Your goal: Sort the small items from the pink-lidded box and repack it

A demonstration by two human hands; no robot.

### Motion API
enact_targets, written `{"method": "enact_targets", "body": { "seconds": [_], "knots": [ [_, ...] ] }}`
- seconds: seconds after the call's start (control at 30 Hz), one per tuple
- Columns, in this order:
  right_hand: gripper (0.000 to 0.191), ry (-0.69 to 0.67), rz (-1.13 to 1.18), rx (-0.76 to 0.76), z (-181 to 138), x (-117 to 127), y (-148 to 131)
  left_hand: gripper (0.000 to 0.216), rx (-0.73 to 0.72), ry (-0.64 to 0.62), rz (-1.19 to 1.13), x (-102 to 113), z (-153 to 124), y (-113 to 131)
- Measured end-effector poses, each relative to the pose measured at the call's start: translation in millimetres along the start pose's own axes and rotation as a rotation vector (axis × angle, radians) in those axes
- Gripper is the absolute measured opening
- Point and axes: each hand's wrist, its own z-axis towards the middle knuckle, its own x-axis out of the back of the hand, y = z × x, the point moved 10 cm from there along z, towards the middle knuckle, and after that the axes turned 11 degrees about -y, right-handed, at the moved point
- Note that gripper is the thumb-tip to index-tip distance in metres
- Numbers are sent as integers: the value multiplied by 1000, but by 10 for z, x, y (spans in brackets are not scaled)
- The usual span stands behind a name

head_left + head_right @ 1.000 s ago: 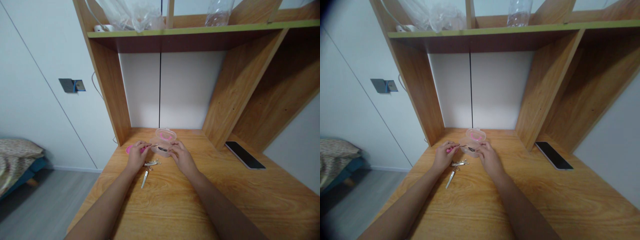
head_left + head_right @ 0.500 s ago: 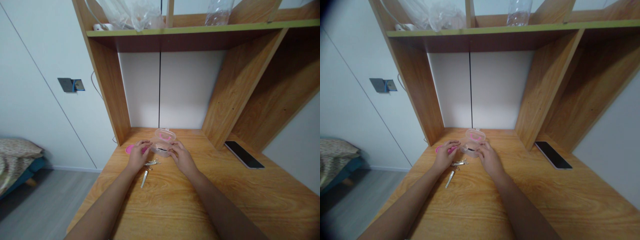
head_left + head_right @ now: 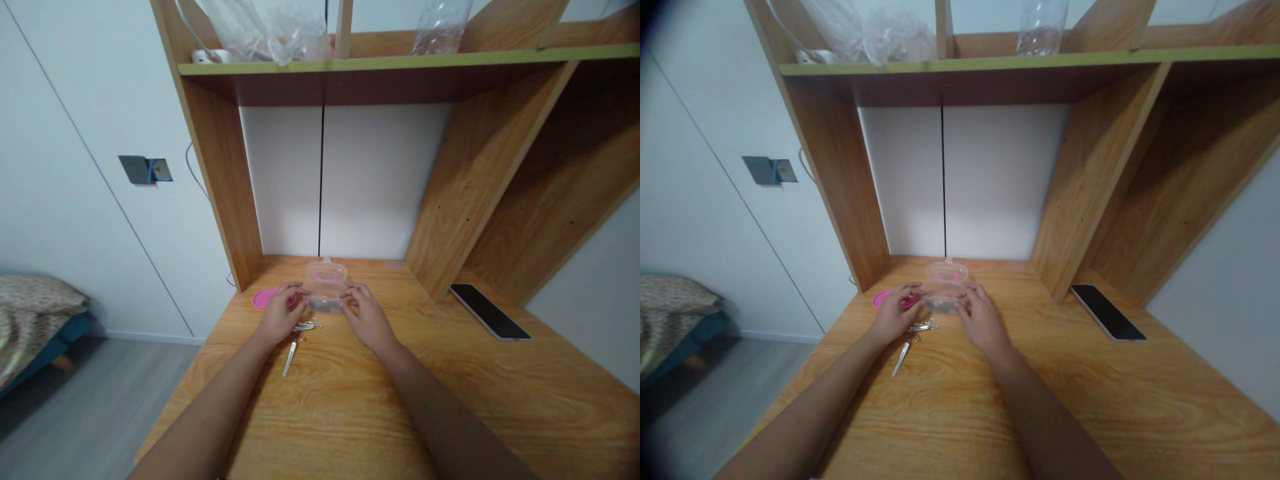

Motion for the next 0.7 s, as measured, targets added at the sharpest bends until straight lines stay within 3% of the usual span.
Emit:
{"method": "enact_targets", "body": {
  "seconds": [0.37, 0.7],
  "knots": [
    [24, 39, -72, 34, -20, 48, -134, 22, -34, 20, 27, 44, -1, 105],
    [27, 116, -109, 80, -63, 163, -308, 23, 13, 42, 81, 73, -13, 42]
  ]
}}
